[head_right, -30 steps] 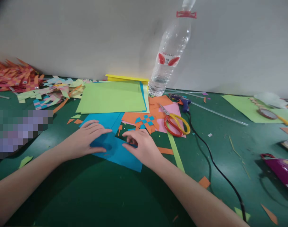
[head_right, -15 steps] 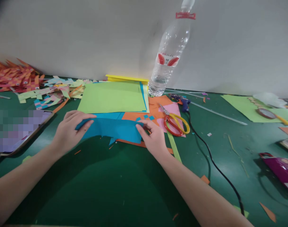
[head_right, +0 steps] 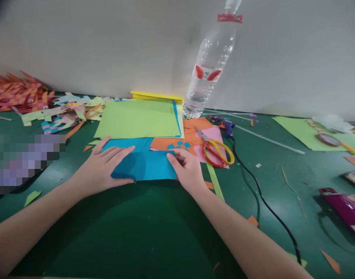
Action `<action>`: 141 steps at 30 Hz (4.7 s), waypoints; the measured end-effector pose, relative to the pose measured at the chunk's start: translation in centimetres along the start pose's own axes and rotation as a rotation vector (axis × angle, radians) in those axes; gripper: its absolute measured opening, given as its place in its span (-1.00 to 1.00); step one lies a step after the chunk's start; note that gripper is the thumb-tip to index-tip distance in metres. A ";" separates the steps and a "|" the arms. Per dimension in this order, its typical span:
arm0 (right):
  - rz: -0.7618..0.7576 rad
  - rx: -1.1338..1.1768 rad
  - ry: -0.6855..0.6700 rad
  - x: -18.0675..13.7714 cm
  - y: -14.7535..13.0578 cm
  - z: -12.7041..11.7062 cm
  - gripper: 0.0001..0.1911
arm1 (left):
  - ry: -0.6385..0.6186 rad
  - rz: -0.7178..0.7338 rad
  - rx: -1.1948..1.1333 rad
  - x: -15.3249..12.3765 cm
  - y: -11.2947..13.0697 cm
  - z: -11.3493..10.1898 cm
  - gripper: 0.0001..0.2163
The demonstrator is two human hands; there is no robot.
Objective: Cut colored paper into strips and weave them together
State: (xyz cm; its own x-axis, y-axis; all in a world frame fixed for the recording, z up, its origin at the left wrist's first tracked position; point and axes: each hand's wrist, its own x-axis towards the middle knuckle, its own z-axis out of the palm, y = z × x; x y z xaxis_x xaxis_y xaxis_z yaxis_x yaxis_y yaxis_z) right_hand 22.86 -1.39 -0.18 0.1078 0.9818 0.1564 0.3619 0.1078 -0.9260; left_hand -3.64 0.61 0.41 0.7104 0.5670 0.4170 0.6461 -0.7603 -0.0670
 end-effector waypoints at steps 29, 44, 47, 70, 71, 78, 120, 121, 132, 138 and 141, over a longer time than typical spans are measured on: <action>-0.248 0.377 -0.537 -1.5 -0.1 0.4 -0.13 | 0.258 -0.070 -0.033 0.2 0.9 -0.6 -0.70; -0.151 0.350 -0.577 -3.8 -1.8 2.0 -0.01 | 0.208 0.110 0.008 0.7 4.5 -1.1 -0.58; -0.128 0.376 -0.645 -3.8 -2.0 1.7 -0.22 | 0.208 0.116 0.026 0.6 4.7 -0.9 -0.50; 0.197 0.622 -0.239 -3.0 -1.2 2.5 -0.61 | 0.125 -0.214 -0.231 0.3 3.9 0.5 -0.63; 0.149 0.636 -0.284 -3.0 -1.0 2.4 -0.60 | 0.123 -0.234 -0.265 0.3 3.8 0.5 -0.66; 0.002 0.494 -0.447 -3.5 -0.8 2.7 -0.70 | 0.141 -0.166 -0.461 0.5 4.2 0.0 -0.69; 0.139 0.286 -0.086 -2.8 -1.5 2.5 -0.74 | -0.267 -0.616 -1.114 1.3 4.8 -0.2 -0.81; 0.140 0.283 -0.083 -2.8 -1.6 2.5 -0.75 | -0.271 -0.620 -1.126 1.3 4.8 -0.1 -0.81; 0.124 0.251 -0.078 -2.9 -1.7 2.4 -0.72 | -0.314 -0.608 -1.080 1.4 4.9 -0.4 -0.74; 0.100 0.263 -0.077 -3.0 -1.5 2.5 -0.69 | -0.354 -0.591 -1.116 1.4 5.0 -0.7 -0.71; 0.109 0.266 -0.087 -3.0 -1.6 2.4 -0.70 | -0.369 -0.576 -1.126 1.4 5.0 -0.7 -0.70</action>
State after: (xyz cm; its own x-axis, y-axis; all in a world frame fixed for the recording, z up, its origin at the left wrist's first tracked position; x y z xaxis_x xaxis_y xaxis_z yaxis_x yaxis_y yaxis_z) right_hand 19.72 -4.17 -0.01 0.0489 0.9983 0.0321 0.0963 0.0272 -0.9950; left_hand 0.33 -2.62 1.31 0.5630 0.8127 -0.1502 0.4227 -0.1270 0.8973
